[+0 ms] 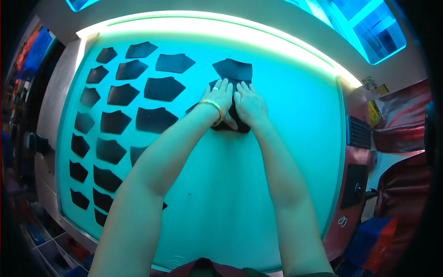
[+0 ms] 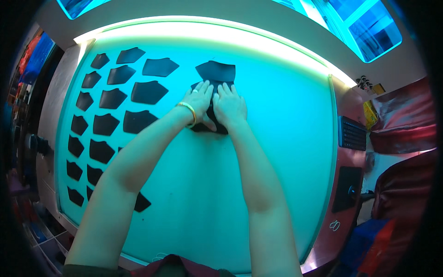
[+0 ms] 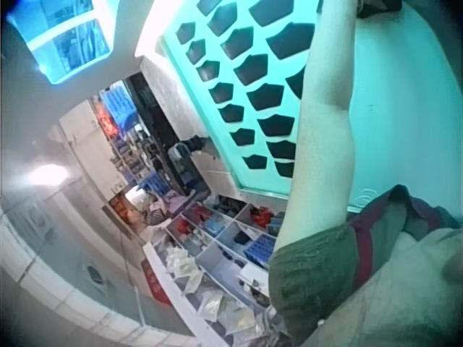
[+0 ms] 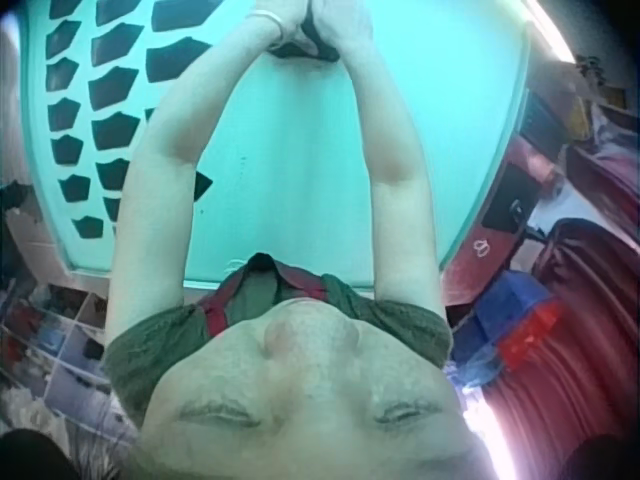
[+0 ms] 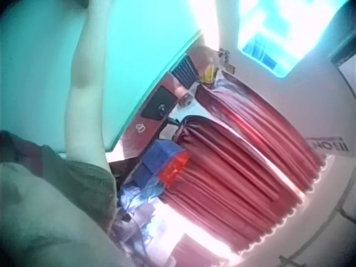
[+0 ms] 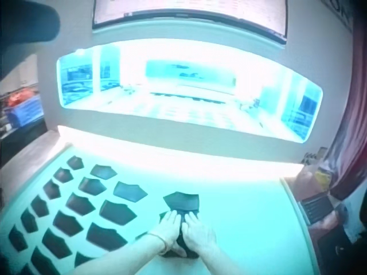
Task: Arranging and organizing cut leather or synthetic pieces for shoe manufacturing on a light table and using a computer interface.
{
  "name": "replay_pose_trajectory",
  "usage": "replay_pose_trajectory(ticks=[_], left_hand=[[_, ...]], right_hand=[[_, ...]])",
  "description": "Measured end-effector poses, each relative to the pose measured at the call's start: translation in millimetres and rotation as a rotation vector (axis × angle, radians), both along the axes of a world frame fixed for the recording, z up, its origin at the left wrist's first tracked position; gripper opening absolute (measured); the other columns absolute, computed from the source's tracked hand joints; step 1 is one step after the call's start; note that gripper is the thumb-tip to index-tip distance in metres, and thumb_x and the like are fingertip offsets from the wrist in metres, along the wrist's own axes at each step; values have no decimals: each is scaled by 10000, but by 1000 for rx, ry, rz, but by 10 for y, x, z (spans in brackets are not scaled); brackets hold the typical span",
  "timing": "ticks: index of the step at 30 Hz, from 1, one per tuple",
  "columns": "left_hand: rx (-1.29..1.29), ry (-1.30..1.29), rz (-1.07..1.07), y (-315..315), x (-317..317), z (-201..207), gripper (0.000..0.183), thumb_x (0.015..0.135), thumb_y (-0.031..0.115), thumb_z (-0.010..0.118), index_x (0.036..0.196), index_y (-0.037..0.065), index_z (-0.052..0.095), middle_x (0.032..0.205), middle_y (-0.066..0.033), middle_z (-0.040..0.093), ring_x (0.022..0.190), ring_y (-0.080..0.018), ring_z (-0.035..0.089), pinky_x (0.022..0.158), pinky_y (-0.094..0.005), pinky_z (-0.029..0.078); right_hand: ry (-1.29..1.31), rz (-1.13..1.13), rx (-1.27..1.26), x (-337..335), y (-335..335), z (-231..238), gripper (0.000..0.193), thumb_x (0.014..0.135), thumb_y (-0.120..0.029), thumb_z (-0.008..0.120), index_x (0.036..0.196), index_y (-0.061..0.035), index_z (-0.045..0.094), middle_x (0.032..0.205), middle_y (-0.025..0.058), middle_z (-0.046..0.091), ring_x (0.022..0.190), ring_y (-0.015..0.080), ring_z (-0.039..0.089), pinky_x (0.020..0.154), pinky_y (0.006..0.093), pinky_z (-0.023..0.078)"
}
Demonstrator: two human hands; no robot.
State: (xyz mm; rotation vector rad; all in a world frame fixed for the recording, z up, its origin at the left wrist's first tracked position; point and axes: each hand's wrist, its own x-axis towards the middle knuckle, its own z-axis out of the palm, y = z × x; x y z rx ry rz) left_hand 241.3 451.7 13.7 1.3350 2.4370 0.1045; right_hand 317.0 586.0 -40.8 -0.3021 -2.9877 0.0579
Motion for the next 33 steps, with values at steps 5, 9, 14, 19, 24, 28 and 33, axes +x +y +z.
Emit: replay_pose_trajectory(ticks=[5,9,14,19,24,28,33], left_hand=[[-4,7,57,-720,939,-54,1393,441,635,862,1494,-1,208,1567,-189,215,1462,-325,202,1142,-510,251],[-10,-51,69,-1427,1868,57,1345,496,608,849,1507,7,195,1574,-184,199,1474,-314,169,1164,-502,202],[65,40,29,-2358,2865,-30,1038,640,468,799,1447,14,329,1567,-168,214,1474,-293,167,1175,-484,149],[459,30,-19,-2890,3311,-30,520,725,315,729,1145,79,532,1263,-85,538,1292,-267,431,1078,-477,280],[442,-346,-72,-2910,3574,32,594,644,309,815,1095,71,511,969,-138,594,887,-330,591,772,-413,470],[672,-493,133,-2510,3321,134,772,688,442,823,1259,57,474,1192,-161,544,1123,-348,516,985,-438,405],[196,99,68,-2280,2977,-137,809,808,589,639,1424,120,405,1515,-150,290,1430,-344,211,1135,-536,175]], right_hand=[[-22,-149,-172,913,-907,281,439,973,-303,459,1338,-72,535,1440,97,484,1367,300,395,1057,501,361],[-18,-156,-184,1842,-1625,342,441,982,-308,451,1342,-68,536,1448,101,475,1384,302,373,1088,519,311],[-1,-97,-238,2868,-2522,497,393,974,-276,487,1286,-54,575,1405,109,513,1386,301,369,1112,546,255],[62,-71,-506,3514,-2975,794,226,905,-237,560,1034,-66,627,1122,106,615,1108,298,543,940,468,379],[-57,-60,-419,3747,-2847,707,200,886,-228,541,762,-88,613,769,113,623,751,287,609,645,392,458],[-49,-141,-528,3532,-1876,539,246,906,-282,516,812,-92,641,823,156,647,751,364,629,645,472,489],[23,-344,-219,1974,268,664,328,986,-438,399,1060,-238,648,948,155,678,906,401,643,718,503,516]])
